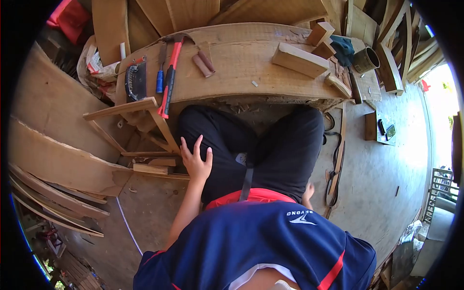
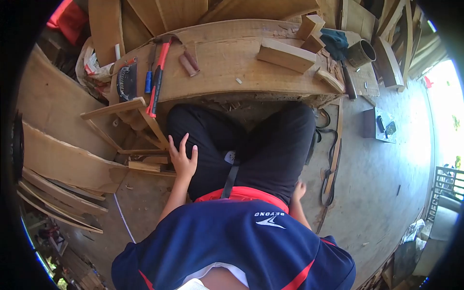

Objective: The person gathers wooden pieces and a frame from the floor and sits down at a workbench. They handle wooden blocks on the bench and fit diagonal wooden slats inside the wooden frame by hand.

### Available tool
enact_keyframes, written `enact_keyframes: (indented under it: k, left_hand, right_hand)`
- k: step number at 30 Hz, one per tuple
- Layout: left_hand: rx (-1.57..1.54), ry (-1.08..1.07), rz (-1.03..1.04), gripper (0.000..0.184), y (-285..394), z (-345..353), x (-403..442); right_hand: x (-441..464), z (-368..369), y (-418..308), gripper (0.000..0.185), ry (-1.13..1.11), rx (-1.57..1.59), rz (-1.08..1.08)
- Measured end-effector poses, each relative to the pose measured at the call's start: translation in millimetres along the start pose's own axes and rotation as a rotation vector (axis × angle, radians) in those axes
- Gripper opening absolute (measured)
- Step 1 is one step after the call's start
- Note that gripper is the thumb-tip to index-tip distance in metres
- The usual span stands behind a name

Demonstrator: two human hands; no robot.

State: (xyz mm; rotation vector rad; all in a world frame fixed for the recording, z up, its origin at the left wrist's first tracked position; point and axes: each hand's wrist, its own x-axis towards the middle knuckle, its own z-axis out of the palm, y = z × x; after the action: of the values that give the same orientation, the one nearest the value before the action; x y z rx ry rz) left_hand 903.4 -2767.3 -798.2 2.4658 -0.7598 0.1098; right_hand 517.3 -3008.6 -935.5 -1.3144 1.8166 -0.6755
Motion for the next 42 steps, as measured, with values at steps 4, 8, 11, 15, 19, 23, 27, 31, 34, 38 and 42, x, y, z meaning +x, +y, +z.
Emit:
enact_keyframes:
  k: [4,8,11,15,19,23,27,31,34,38,42]
  left_hand:
    - [0.012,0.008,0.005,0.047,0,-1,-1]
    - [0.006,0.015,-0.007,0.047,0,-1,0]
    - [-0.003,0.023,-0.025,0.050,-1,4,-2]
    - [-0.002,0.025,-0.025,0.051,2,5,0]
    - [-0.006,0.020,-0.019,0.050,-1,5,0]
    - [-0.018,0.016,-0.016,0.049,-4,4,-3]
    - [0.026,0.010,-0.037,0.047,2,2,-1]
    - [0.027,0.008,-0.032,0.047,3,1,2]
    - [0.037,0.001,-0.020,0.047,1,2,2]
    - [0.031,0.000,-0.004,0.047,-2,3,1]
    - [0.008,-0.006,-0.027,0.048,1,3,4]
  right_hand:
    - [36,24,-87,0.019,0.230,-0.234,-0.452]
    - [-3,25,-199,0.011,0.061,-0.157,-0.768]
    - [-38,63,-274,0.010,-0.140,0.037,-0.885]
    - [-58,138,-361,0.013,-0.521,0.060,-1.045]
    - [-45,236,-425,0.022,-0.544,-0.146,-1.108]
    - [-25,300,-457,0.025,-0.471,-0.545,-0.835]
    - [-29,311,-461,0.030,-0.491,-0.577,-0.831]
    - [-29,312,-448,0.020,-0.500,-0.688,-0.990]
    - [-13,285,-444,0.020,-0.573,-0.594,-1.010]
    - [2,242,-398,0.019,-0.863,0.170,-0.578]
    - [-17,210,-387,0.022,-0.682,-0.081,-0.748]
